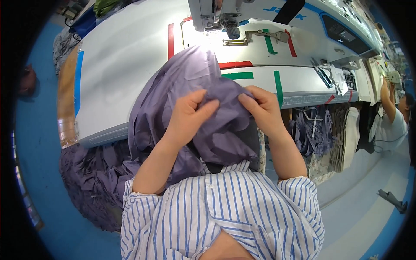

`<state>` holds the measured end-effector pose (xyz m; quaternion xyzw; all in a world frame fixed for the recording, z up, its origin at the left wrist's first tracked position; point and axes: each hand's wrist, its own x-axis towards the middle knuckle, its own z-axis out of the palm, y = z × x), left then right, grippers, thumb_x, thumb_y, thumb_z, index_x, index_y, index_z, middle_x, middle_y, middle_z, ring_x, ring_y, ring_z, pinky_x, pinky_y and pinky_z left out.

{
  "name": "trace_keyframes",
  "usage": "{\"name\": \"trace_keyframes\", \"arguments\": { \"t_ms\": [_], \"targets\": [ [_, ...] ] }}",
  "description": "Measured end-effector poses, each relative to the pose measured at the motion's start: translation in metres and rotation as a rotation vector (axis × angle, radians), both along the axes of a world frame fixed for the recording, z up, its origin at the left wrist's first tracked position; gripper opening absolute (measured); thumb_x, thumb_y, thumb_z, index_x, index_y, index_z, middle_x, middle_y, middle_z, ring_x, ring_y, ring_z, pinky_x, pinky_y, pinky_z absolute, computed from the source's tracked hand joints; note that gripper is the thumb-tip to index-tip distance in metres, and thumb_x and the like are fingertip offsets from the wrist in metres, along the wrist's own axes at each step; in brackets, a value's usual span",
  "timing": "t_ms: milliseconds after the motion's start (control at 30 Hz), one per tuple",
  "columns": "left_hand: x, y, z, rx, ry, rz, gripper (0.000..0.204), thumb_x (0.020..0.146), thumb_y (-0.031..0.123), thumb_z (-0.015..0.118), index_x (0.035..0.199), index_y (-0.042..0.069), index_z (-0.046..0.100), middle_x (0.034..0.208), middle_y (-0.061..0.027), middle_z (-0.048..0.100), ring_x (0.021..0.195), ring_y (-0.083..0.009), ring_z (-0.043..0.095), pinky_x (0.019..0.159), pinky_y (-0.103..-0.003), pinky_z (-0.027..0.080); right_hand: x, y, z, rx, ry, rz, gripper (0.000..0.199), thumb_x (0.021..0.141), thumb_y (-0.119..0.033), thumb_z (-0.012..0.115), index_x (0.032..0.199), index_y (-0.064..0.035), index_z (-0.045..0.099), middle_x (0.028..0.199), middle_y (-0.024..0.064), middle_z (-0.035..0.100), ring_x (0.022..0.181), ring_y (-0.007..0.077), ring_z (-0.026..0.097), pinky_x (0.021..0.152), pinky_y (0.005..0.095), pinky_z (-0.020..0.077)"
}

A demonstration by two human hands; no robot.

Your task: Operator uses an industrial sewing machine to stitch together panels of purple textile fabric.

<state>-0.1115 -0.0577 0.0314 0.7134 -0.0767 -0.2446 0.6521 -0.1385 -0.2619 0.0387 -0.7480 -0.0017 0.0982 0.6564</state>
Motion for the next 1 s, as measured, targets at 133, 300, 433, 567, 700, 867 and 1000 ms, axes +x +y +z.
{"name": "trace_keyframes", "arguments": {
  "t_ms": [133,300,433,567,700,867,1000],
  "targets": [
    [-0.012,-0.006,0.006,0.106,-0.132,-0.282,0.033,0.083,0.004,0.064,0.115,-0.001,0.059,0.099,-0.0055,0.066,0.086,-0.0106,0.061,0.076,-0.024,0.049,-0.029,-0.033,0.004,-0.167,-0.311,-0.167,0.013,0.089,-0.004,0.057,0.096,0.0047,0.064,0.081,0.0064,0.066,0.073,0.0099,0.059,0.066,0.0232,0.0467],
    [-0.006,0.019,-0.017,0.426,-0.564,-0.111,0.058,0.080,0.022,0.071,0.130,0.005,0.048,0.130,-0.0139,0.051,0.113,-0.0284,0.053,0.094,-0.037,0.044,-0.066,-0.182,-0.018,-0.453,-0.210,-0.341,0.012,0.091,-0.005,0.059,0.099,0.0025,0.065,0.087,0.0005,0.065,0.078,0.0065,0.057,0.071,0.0207,0.0464],
    [0.007,0.066,-0.038,0.961,-0.854,-0.072,0.082,0.076,0.038,0.073,0.142,0.007,0.035,0.148,-0.0149,0.032,0.137,-0.0334,0.027,0.112,-0.044,0.023,-0.123,-0.360,0.026,-1.085,-0.322,-1.009,0.034,0.097,-0.025,0.050,0.107,0.0049,0.062,0.101,0.0119,0.064,0.092,0.0182,0.060,0.083,0.0320,0.0471],
    [0.020,0.096,-0.044,1.008,-0.878,-0.147,0.090,0.075,0.051,0.066,0.145,0.007,0.030,0.152,-0.0126,0.026,0.142,-0.0309,0.020,0.115,-0.046,0.015,-0.177,-0.423,0.066,-0.951,-0.264,-1.378,0.033,0.097,-0.024,0.051,0.115,0.0011,0.062,0.114,0.0137,0.063,0.104,0.0208,0.060,0.089,0.0326,0.0459],
    [0.029,0.093,-0.043,0.983,-0.946,-0.259,0.077,0.079,0.041,0.067,0.142,0.007,0.037,0.150,-0.0114,0.032,0.141,-0.0298,0.023,0.115,-0.045,0.017,-0.154,-0.315,0.061,-0.649,-0.177,-0.634,0.023,0.095,-0.017,0.055,0.105,0.0024,0.063,0.093,0.0021,0.061,0.086,0.0092,0.054,0.076,0.0213,0.0423],
    [0.010,0.051,-0.024,0.572,-0.797,-0.145,0.058,0.080,0.008,0.068,0.134,0.005,0.047,0.140,-0.0102,0.047,0.131,-0.0299,0.042,0.110,-0.041,0.031,-0.079,-0.135,0.073,-0.473,-0.197,0.045,0.009,0.085,-0.004,0.060,0.090,0.0030,0.063,0.075,0.0068,0.063,0.065,0.0118,0.059,0.059,0.0232,0.0449],
    [-0.026,-0.011,-0.008,-0.274,-0.179,-0.301,0.065,0.081,0.011,0.070,0.138,0.003,0.041,0.139,-0.0152,0.046,0.129,-0.0246,0.044,0.109,-0.040,0.032,-0.035,-0.069,0.071,-0.344,-0.340,0.130,0.009,0.084,-0.005,0.060,0.089,0.0017,0.064,0.074,0.0095,0.063,0.061,0.0166,0.060,0.057,0.0245,0.0448]
  ]
}}
